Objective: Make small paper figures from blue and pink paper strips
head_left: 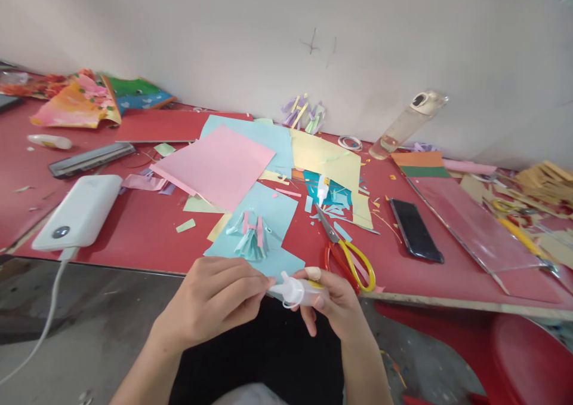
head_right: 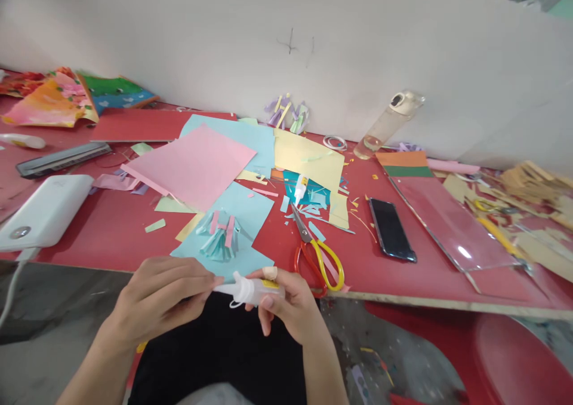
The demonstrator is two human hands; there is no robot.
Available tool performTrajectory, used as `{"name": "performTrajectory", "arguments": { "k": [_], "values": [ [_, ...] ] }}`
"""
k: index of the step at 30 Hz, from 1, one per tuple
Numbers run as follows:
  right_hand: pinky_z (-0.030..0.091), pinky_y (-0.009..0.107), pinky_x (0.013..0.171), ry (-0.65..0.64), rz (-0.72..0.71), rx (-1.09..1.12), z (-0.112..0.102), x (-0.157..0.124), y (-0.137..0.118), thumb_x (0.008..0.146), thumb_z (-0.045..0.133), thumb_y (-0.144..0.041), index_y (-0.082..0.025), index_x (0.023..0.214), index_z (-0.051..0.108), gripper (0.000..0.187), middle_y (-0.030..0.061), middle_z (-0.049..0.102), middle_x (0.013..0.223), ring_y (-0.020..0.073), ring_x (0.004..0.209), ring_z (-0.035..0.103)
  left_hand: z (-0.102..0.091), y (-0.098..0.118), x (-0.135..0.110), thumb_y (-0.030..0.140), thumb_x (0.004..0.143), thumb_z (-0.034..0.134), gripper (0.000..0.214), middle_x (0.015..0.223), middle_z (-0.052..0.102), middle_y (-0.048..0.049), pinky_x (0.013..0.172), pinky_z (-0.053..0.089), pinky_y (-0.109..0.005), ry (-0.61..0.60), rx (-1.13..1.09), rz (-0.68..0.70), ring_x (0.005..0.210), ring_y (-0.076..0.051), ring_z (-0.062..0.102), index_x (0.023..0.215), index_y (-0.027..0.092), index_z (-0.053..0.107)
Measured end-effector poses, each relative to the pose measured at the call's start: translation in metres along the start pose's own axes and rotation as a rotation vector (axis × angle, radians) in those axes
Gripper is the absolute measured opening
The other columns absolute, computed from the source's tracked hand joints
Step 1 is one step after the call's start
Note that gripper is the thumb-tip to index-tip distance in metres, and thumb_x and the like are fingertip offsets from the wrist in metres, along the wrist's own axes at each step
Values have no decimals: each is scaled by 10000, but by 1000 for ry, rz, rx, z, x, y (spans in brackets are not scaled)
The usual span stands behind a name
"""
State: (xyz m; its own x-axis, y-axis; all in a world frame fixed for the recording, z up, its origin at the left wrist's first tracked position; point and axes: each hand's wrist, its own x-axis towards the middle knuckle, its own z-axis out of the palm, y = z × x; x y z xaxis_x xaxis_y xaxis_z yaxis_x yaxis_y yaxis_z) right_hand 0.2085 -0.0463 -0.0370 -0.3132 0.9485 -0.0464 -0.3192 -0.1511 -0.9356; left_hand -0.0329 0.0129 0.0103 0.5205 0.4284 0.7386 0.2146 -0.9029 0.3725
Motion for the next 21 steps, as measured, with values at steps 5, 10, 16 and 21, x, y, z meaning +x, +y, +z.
{"name": "performTrajectory", "arguments": {
  "k": [5,10,16,21],
  "values": [
    [334,163,392,-22,70,-23,1,-1,-3,905,725,-547,-182,1091,748,410,56,739,714,64,373,550,-5,-1,-3,0,882,659,164,763,734,-35,559,513,-262,-50,35,21,632,-145,652,982,129,642],
    [301,145,318,-26,113,60,5,3,-4,911,681,-606,-135,990,735,481,44,703,616,54,315,478,-3,-3,-2,-9,882,634,192,788,740,-43,583,525,-261,-43,-106,-16,652,-142,661,1008,136,649],
    [290,121,311,-17,99,164,9,7,-2,957,654,-552,-145,989,751,420,27,690,613,34,312,464,-1,-2,0,2,890,635,220,832,745,-53,596,528,-247,-37,-242,-114,681,-137,665,1057,145,651],
    [289,131,341,-14,72,126,9,6,1,955,661,-546,-161,1009,745,397,23,692,633,40,328,497,-1,-2,-2,0,901,632,208,813,744,-50,595,523,-241,-15,-254,-126,676,-132,656,1051,143,660]
  ]
}}
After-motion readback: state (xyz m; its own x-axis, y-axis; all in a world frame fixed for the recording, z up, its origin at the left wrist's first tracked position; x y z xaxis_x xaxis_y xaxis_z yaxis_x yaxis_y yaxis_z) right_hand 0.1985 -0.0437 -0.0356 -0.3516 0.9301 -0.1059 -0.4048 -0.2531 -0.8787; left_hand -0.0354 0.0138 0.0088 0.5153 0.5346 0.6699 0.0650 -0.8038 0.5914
